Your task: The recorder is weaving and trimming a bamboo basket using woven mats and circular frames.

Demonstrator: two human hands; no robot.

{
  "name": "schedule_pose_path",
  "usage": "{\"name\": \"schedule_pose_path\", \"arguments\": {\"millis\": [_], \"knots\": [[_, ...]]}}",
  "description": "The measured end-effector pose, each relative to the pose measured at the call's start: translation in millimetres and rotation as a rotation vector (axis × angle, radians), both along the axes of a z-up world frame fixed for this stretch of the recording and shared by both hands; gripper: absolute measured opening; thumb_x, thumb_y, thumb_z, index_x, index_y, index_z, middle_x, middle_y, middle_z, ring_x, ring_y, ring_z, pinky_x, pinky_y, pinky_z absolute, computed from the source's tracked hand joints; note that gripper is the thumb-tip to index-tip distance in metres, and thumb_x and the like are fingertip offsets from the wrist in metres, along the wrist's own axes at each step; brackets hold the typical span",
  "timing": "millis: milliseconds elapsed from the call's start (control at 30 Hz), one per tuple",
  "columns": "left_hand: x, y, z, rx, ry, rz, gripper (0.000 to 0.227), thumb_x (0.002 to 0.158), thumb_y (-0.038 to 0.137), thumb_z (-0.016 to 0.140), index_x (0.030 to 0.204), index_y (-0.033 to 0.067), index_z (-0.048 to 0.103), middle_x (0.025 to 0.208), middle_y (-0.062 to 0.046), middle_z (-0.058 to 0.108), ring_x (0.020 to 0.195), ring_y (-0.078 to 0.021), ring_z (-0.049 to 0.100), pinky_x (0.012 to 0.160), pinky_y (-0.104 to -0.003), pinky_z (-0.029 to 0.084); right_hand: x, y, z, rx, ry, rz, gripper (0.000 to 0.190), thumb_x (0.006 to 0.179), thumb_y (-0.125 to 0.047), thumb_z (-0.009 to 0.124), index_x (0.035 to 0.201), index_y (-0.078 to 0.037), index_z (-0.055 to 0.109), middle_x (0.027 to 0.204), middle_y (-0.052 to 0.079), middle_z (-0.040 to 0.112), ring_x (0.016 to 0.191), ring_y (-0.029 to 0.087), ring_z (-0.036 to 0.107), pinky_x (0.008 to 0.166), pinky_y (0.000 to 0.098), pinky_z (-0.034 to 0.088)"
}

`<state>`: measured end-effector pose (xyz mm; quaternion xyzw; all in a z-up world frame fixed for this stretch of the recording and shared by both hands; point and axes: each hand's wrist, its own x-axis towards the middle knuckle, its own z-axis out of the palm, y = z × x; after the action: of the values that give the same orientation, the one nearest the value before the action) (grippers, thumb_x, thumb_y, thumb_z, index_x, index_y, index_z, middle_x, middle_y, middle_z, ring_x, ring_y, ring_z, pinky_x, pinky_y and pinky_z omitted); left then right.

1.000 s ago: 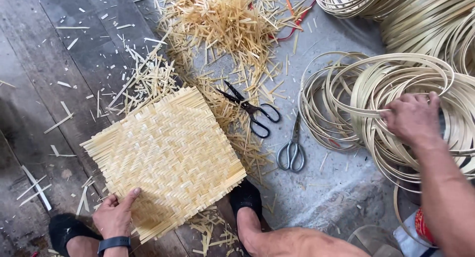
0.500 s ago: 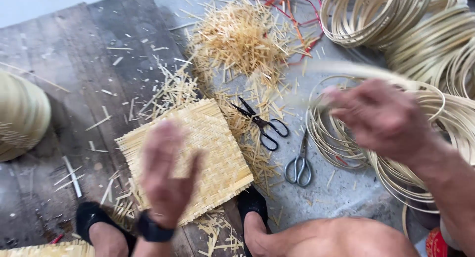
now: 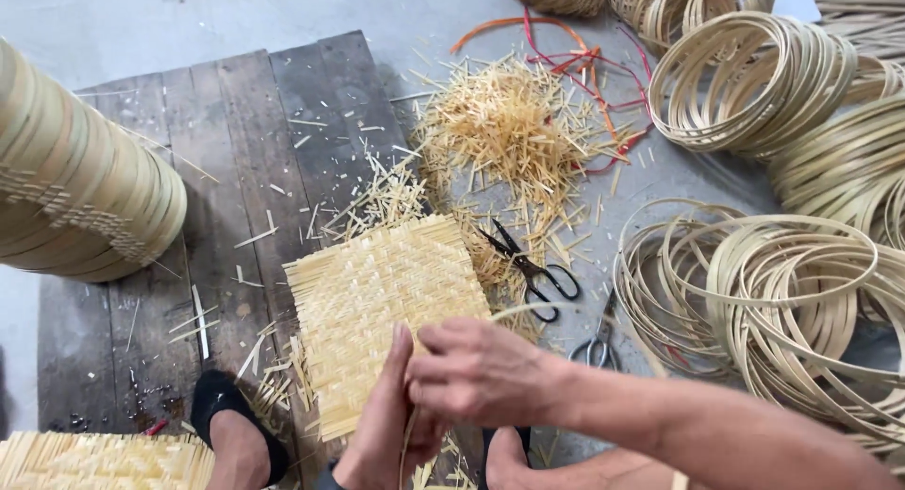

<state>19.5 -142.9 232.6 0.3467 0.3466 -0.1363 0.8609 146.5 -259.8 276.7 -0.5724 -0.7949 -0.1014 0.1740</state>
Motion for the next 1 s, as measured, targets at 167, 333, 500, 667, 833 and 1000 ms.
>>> {"name": "schedule_pose_path", "arguments": {"millis": [167, 333, 500, 667, 833, 1000], "knots": [[-15, -9, -54, -0.053, 0.159, -0.028, 0.08, 0.086, 0.088, 0.031, 0.06, 0.0143, 0.046, 0.043, 0.002, 0.034, 0.033, -0.0108, 0.028, 0.032, -0.028, 0.015, -19, -5, -6, -0.056, 0.134, -0.04, 0.018, 0.079, -0.022, 0.074, 0.085, -0.007, 0.065, 0.084, 0.003, 0.056, 0.083, 0.021, 0.058, 0.069, 0.0352, 0.049], [-14, -7, -49, 0.0, 0.137, 0.093, 0.078, 0.086, 0.087, 0.033, 0.057, 0.016, 0.042, 0.044, 0.003, 0.03, 0.032, -0.0098, 0.024, 0.031, -0.028, 0.014, -23, -4, -20, -0.086, 0.241, -0.152, 0.017, 0.084, -0.02, 0.076, 0.089, -0.007, 0.067, 0.083, 0.002, 0.055, 0.079, 0.02, 0.056, 0.061, 0.0342, 0.046], [7, 6, 8, -0.118, 0.159, 0.27, 0.061, 0.091, 0.071, 0.044, 0.076, 0.013, 0.053, 0.053, 0.003, 0.043, 0.04, -0.0109, 0.034, 0.036, -0.026, 0.024, -2, 15, 0, -0.051, 0.16, -0.124, 0.022, 0.073, -0.022, 0.079, 0.086, -0.008, 0.068, 0.08, 0.005, 0.056, 0.078, 0.022, 0.058, 0.064, 0.0357, 0.051], [-14, 66, -83, -0.01, -0.396, 0.438, 0.051, 0.1, 0.055, 0.056, 0.093, 0.0058, 0.067, 0.053, 0.004, 0.039, 0.042, -0.0084, 0.031, 0.039, -0.026, 0.026, 93, -22, -17, -0.202, 1.027, -0.679, 0.044, 0.083, -0.034, 0.073, 0.115, -0.006, 0.07, 0.1, 0.01, 0.074, 0.09, 0.025, 0.072, 0.078, 0.0378, 0.058], [-13, 101, -108, -0.219, -0.714, 0.945, 0.043, 0.108, 0.048, 0.058, 0.09, 0.0089, 0.058, 0.061, 0.001, 0.046, 0.057, -0.0119, 0.039, 0.054, -0.029, 0.034, 96, -36, -53, -0.081, 2.018, -0.571, 0.047, 0.104, -0.04, 0.047, 0.127, -0.002, 0.064, 0.089, 0.009, 0.07, 0.08, 0.024, 0.069, 0.074, 0.0432, 0.06], [-21, 126, -70, 0.008, -0.408, 0.69, 0.03, 0.1, 0.03, 0.053, 0.09, 0.0046, 0.066, 0.062, 0.0, 0.055, 0.054, -0.0102, 0.046, 0.048, -0.024, 0.037, 101, -44, -82, 0.084, 2.125, -0.518, 0.041, 0.112, -0.035, 0.055, 0.118, 0.004, 0.067, 0.068, -0.003, 0.048, 0.059, 0.009, 0.046, 0.054, 0.0258, 0.042]]}}
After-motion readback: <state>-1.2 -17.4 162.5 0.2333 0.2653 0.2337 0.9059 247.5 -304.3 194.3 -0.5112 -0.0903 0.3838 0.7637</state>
